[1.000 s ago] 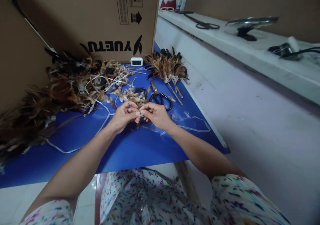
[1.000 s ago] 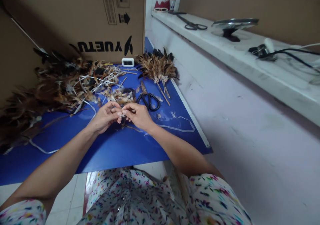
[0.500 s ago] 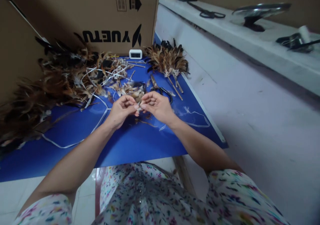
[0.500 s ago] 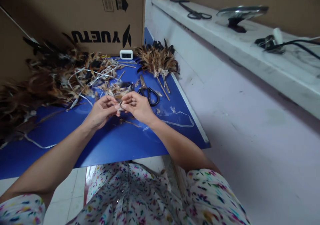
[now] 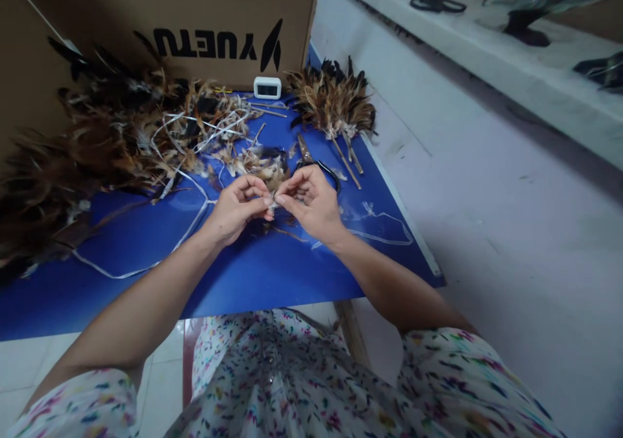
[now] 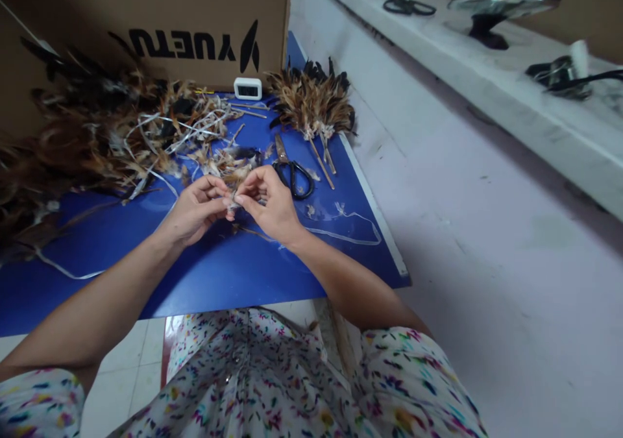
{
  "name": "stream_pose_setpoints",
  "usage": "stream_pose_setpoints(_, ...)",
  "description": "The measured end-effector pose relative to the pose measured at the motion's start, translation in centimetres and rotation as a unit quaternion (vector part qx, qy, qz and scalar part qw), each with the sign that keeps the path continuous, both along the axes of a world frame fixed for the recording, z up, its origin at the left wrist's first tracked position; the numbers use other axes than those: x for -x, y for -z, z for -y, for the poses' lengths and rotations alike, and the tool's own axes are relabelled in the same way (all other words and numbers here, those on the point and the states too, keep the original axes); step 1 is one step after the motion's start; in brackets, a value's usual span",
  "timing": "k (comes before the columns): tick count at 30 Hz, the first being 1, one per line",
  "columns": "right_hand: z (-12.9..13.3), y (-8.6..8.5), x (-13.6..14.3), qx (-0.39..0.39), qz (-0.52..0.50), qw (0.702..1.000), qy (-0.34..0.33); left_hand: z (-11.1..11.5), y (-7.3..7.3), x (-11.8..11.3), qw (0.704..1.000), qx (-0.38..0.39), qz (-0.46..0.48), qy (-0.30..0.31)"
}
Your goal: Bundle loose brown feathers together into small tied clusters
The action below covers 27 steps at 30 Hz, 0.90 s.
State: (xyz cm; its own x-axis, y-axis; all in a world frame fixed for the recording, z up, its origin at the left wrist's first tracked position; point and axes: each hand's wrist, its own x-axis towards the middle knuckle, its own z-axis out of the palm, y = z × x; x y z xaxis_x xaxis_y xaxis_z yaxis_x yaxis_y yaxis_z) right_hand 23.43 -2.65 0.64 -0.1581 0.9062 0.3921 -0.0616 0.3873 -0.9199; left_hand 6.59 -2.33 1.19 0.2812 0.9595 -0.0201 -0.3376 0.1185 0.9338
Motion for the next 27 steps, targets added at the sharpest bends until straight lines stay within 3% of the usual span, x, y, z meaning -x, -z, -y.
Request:
stream_pose_setpoints(5,0.5,-0.2,0.2,-0.011,0.017,1.0,0.017,0.1,-0.3,0.0,1.0,0.024,0.002,0.016)
stream_pose_setpoints(16,0.2,1.1,-0.3,-0.124,0.048,0.991,-0.002,0.2,-0.3,0.1,0.998,0.041,0.01,0.055)
stream_pose_setpoints(27,-0.9,1.0,-0.7,-0.078,0.05,0.994,-0.063,0.0,0.0,0.4,0.996,0.028,0.003,0.079)
